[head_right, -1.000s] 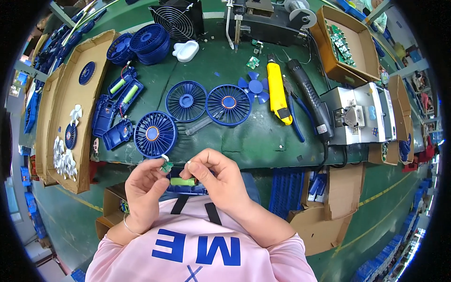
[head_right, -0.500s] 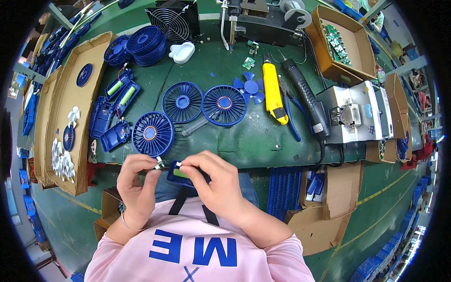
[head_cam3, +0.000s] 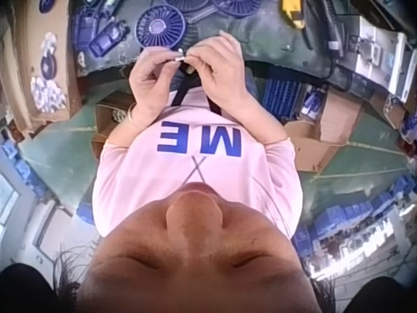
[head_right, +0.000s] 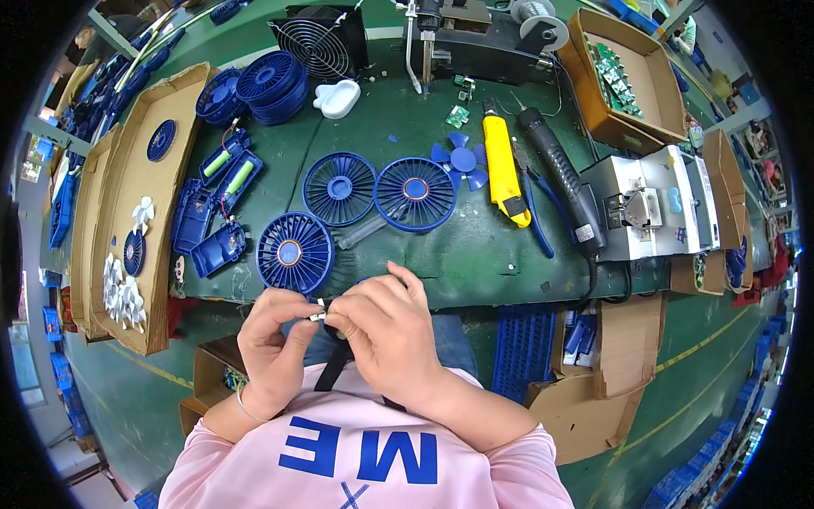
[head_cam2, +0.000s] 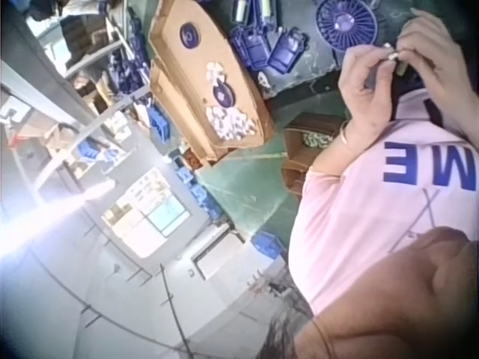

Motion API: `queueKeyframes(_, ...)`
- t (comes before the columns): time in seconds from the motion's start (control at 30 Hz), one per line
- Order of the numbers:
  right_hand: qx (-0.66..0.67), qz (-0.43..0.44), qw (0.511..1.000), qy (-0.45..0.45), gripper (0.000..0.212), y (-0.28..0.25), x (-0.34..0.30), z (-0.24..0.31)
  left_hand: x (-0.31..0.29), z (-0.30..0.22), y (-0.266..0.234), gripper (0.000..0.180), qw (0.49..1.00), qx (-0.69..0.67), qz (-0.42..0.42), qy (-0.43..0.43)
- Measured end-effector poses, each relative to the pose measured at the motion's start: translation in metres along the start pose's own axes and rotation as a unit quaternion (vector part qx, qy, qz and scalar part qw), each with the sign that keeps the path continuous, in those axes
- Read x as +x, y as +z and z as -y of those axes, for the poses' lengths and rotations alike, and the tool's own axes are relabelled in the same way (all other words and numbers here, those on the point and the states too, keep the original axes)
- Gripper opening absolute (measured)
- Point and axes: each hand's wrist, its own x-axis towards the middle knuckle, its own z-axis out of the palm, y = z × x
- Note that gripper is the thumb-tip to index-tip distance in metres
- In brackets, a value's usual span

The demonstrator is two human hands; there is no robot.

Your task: The person assembles portable fans by connecting circuit boards and wires into the fan housings, fastening the components with an electric screwdriver, testing the fans by hand, and placing the completed fans into a cardboard tray.

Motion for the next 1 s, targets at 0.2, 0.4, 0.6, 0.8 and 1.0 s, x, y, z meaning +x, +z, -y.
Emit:
queueKeyframes(0.2,0.072,0.018,0.997,0.008,0.007,0.000,-0.002,-0.009,-0.001,-0.001,-0.002,0.017,1.000,0.009,0.021,-0.003)
queueKeyframes(0.4,0.112,-0.015,0.994,-0.006,0.008,0.007,-0.007,-0.011,-0.003,0.003,-0.001,0.016,0.999,-0.007,0.026,-0.017)
queueKeyframes(0.6,0.148,-0.057,0.987,-0.005,0.007,0.012,-0.012,-0.014,-0.005,0.005,0.000,0.015,0.999,-0.038,0.019,-0.028)
queueKeyframes(0.8,0.186,-0.054,0.981,-0.014,0.010,0.013,-0.015,-0.015,-0.004,0.003,-0.001,0.011,0.999,-0.038,0.027,-0.016)
queueKeyframes(1.0,0.208,-0.061,0.976,-0.009,0.012,0.015,-0.011,-0.016,-0.003,0.005,-0.004,0.011,0.999,-0.022,0.032,-0.020)
